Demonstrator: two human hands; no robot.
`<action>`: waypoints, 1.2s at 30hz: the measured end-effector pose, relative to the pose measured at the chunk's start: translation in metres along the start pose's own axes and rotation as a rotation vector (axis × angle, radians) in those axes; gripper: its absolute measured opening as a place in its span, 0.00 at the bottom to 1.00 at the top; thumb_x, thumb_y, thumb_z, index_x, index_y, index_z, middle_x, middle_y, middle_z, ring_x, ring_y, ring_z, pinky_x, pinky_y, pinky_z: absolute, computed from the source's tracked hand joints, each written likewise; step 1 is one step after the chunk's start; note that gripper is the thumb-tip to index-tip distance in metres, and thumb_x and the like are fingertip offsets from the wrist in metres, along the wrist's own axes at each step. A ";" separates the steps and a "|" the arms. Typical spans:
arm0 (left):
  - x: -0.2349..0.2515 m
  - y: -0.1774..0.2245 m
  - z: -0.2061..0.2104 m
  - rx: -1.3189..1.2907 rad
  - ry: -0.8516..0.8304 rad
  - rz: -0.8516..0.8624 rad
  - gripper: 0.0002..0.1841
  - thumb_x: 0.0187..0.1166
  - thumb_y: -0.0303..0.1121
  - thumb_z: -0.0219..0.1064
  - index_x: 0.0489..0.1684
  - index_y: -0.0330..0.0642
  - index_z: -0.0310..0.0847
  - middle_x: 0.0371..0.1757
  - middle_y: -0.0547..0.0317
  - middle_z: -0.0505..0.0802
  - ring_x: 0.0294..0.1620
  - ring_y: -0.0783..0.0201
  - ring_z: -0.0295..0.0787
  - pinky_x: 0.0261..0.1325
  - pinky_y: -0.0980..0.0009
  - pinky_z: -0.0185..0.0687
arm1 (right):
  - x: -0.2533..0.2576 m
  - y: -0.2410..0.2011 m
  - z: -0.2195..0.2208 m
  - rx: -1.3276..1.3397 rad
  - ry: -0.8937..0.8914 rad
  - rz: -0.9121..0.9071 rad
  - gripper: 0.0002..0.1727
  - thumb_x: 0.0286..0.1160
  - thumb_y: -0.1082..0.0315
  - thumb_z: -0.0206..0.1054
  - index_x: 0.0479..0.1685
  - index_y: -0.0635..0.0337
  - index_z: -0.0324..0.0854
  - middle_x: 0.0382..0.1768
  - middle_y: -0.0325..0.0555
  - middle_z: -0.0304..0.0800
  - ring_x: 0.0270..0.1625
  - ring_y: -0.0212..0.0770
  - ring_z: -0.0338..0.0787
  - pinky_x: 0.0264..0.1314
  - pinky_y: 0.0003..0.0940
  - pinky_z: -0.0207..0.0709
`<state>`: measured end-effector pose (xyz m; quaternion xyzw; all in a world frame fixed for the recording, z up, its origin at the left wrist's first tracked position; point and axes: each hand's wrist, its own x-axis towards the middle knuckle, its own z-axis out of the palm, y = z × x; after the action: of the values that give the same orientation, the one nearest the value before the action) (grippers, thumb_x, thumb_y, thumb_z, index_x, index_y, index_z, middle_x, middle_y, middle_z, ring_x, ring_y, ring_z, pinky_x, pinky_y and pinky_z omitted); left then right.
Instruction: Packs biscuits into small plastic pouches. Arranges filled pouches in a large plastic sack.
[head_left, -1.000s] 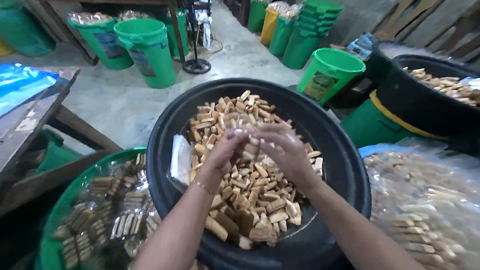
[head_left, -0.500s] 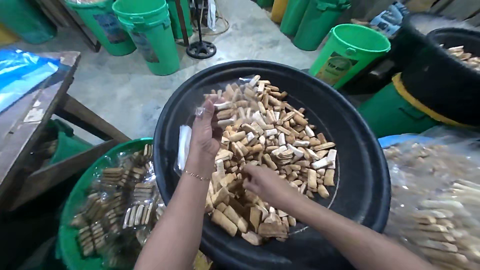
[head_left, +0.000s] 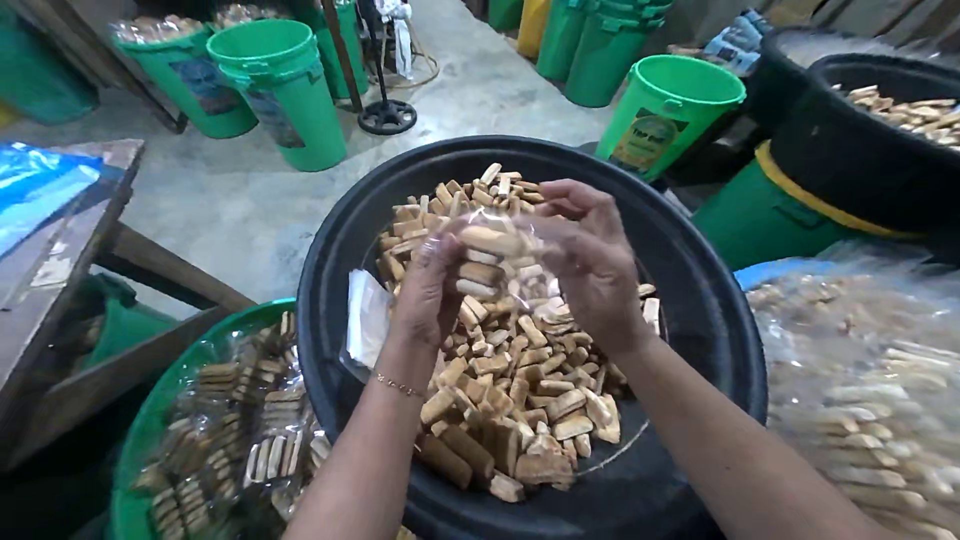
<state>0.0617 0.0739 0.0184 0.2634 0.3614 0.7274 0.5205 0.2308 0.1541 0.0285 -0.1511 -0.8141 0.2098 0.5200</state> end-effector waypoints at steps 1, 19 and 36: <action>0.004 0.004 -0.004 -0.014 0.070 0.043 0.17 0.94 0.40 0.44 0.59 0.47 0.80 0.40 0.62 0.94 0.37 0.70 0.92 0.43 0.72 0.91 | -0.004 0.001 0.005 0.005 0.005 0.112 0.15 0.87 0.65 0.59 0.56 0.63 0.88 0.62 0.49 0.82 0.61 0.33 0.85 0.63 0.29 0.83; 0.014 0.002 0.016 -0.339 0.211 0.057 0.21 0.96 0.43 0.38 0.52 0.43 0.77 0.35 0.60 0.93 0.36 0.69 0.94 0.40 0.74 0.92 | -0.010 -0.026 -0.028 0.026 0.152 0.228 0.12 0.78 0.68 0.69 0.55 0.60 0.77 0.48 0.32 0.92 0.50 0.23 0.91 0.54 0.21 0.88; -0.020 -0.011 0.044 -0.006 -0.132 -0.228 0.32 0.95 0.48 0.22 0.74 0.41 0.70 0.51 0.56 0.93 0.48 0.64 0.93 0.52 0.66 0.91 | -0.032 -0.034 -0.061 -0.106 0.005 0.195 0.15 0.84 0.69 0.58 0.56 0.67 0.87 0.43 0.41 0.92 0.39 0.16 0.85 0.46 0.11 0.79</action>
<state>0.1081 0.0683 0.0359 0.2661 0.3517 0.6457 0.6233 0.2991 0.1215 0.0429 -0.2574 -0.8041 0.2157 0.4905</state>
